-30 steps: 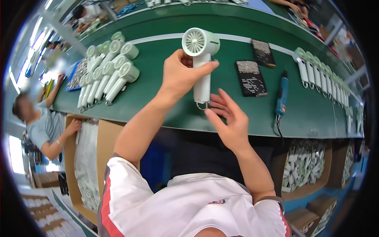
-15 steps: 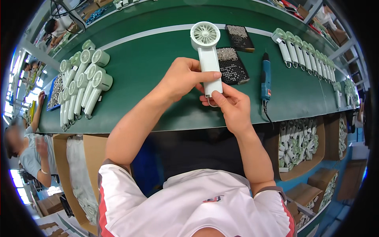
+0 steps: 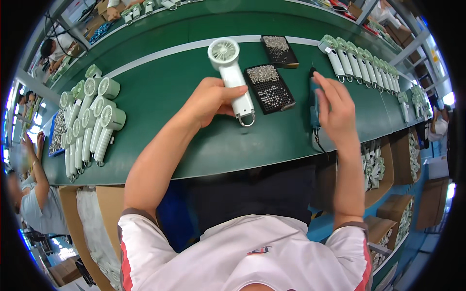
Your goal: Assembling handheld electric fans on an assembly line using an electric screwdriver.
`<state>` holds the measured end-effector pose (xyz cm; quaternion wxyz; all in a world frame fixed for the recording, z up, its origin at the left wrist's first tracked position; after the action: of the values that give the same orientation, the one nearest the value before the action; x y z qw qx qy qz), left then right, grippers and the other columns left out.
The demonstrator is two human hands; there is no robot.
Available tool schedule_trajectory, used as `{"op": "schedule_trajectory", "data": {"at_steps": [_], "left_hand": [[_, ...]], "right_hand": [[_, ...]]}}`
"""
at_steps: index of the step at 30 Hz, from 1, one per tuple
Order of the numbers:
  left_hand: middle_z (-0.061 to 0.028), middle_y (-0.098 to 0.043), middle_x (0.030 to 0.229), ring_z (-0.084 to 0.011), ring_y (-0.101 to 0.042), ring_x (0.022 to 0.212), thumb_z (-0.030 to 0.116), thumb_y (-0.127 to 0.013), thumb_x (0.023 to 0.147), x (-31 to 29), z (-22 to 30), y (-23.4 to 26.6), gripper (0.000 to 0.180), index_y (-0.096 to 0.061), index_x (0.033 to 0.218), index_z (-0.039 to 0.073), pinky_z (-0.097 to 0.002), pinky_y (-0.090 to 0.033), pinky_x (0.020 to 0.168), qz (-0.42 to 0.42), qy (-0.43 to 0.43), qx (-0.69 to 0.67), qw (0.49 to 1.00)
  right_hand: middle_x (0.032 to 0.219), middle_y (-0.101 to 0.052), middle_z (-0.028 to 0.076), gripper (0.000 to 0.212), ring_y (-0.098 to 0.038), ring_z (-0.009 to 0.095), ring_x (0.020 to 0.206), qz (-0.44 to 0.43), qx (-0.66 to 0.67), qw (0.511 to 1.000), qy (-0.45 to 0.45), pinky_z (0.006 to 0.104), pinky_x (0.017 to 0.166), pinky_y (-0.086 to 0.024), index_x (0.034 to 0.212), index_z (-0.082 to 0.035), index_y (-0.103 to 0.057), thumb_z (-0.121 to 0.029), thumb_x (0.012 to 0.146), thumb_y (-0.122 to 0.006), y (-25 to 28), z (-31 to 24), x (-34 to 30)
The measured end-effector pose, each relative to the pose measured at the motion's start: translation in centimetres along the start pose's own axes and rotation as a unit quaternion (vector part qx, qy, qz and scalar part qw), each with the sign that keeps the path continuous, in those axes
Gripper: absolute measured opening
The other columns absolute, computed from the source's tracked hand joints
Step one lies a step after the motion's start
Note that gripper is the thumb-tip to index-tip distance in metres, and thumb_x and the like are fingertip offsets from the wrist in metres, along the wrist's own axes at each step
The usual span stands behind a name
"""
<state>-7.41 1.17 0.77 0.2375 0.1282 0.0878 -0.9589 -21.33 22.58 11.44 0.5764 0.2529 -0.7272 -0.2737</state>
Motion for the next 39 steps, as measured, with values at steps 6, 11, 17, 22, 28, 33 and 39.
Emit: {"op": "schedule_trajectory", "data": {"at_steps": [6, 11, 17, 22, 28, 33, 39], "left_hand": [[-0.0217, -0.073, 0.103, -0.0285, -0.076, 0.089, 0.02, -0.07, 0.097, 0.5, -2.4, 0.2, 0.037, -0.063, 0.115, -0.013, -0.0389, -0.065, 0.076, -0.005, 0.046, -0.036, 0.998], [-0.0225, -0.072, 0.106, -0.0293, -0.075, 0.092, 0.017, -0.066, 0.1, 0.3, -2.5, -0.4, 0.034, -0.062, 0.116, -0.013, -0.0433, -0.065, 0.082, -0.006, 0.062, -0.025, 0.998], [-0.0213, -0.072, 0.104, -0.0278, -0.075, 0.09, 0.018, -0.067, 0.1, 0.9, -2.7, -0.4, 0.034, -0.063, 0.115, -0.012, -0.0418, -0.065, 0.081, -0.003, 0.061, -0.003, 0.998], [-0.021, -0.072, 0.105, -0.0277, -0.075, 0.091, 0.018, -0.066, 0.1, 0.5, -2.8, 0.1, 0.035, -0.062, 0.116, -0.013, -0.0408, -0.066, 0.08, -0.006, 0.068, -0.012, 0.998], [-0.0212, -0.073, 0.102, -0.0264, -0.076, 0.086, 0.02, -0.068, 0.099, 1.4, -3.0, -0.5, 0.039, -0.062, 0.117, -0.014, -0.036, -0.065, 0.074, -0.021, 0.075, -0.026, 0.997], [-0.0204, -0.074, 0.098, -0.0245, -0.076, 0.083, 0.022, -0.072, 0.097, 1.2, -3.1, 0.0, 0.039, -0.064, 0.114, -0.013, -0.0323, -0.065, 0.07, -0.015, 0.081, -0.015, 0.996], [-0.0197, -0.074, 0.096, -0.023, -0.075, 0.08, 0.026, -0.074, 0.096, 1.0, -3.2, 0.3, 0.041, -0.066, 0.111, -0.012, -0.032, -0.065, 0.07, -0.004, 0.089, 0.0, 0.996]], "right_hand": [[0.144, -0.058, 0.017, 0.05, -0.05, 0.034, 0.14, -0.238, -0.142, 0.936, 0.217, 0.0506, 0.12, -0.038, 0.141, -0.004, -0.055, -0.006, 0.091, -0.054, -5.1, 4.4, -2.0], [0.136, -0.062, 0.015, 0.048, -0.055, 0.033, 0.136, -0.27, -0.094, 0.923, 0.258, 0.0507, 0.12, -0.039, 0.139, -0.005, -0.056, -0.008, 0.091, -0.06, -6.1, 7.0, -2.4], [0.128, -0.065, 0.012, 0.071, -0.06, 0.033, 0.128, -0.146, 0.037, 0.967, 0.204, 0.0496, 0.114, -0.046, 0.14, -0.003, -0.052, -0.002, 0.075, -0.08, -3.1, 7.2, -1.3], [0.092, -0.064, 0.012, 0.046, -0.065, 0.027, 0.09, 0.323, 0.415, 0.85, -0.015, 0.0549, 0.1, -0.052, 0.138, 0.004, -0.046, -0.018, 0.097, -0.049, 0.6, 8.3, 4.0], [0.066, -0.049, 0.006, 0.037, -0.05, 0.02, 0.061, 0.294, 0.615, 0.71, -0.176, 0.0389, 0.058, -0.046, 0.118, -0.001, -0.06, -0.033, 0.1, -0.055, -1.2, 8.8, 10.8], [0.061, -0.046, 0.005, 0.031, -0.045, 0.019, 0.051, 0.208, 0.622, 0.719, -0.229, 0.0367, 0.049, -0.041, 0.093, -0.006, -0.059, -0.036, 0.099, -0.061, -6.3, 6.1, 9.3], [0.061, -0.048, 0.006, 0.032, -0.048, 0.019, 0.051, 0.178, 0.602, 0.752, -0.203, 0.0366, 0.048, -0.044, 0.098, -0.001, -0.062, -0.032, 0.102, -0.057, -7.3, 5.6, 7.9]]}}
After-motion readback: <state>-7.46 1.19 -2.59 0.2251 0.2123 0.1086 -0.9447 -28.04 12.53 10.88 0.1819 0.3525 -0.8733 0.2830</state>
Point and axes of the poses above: each hand's wrist, its own x-axis towards the middle knuckle, its own y-axis out of the back of the hand, z = x × y, the point moved 9 cm from there along x, towards the middle knuckle
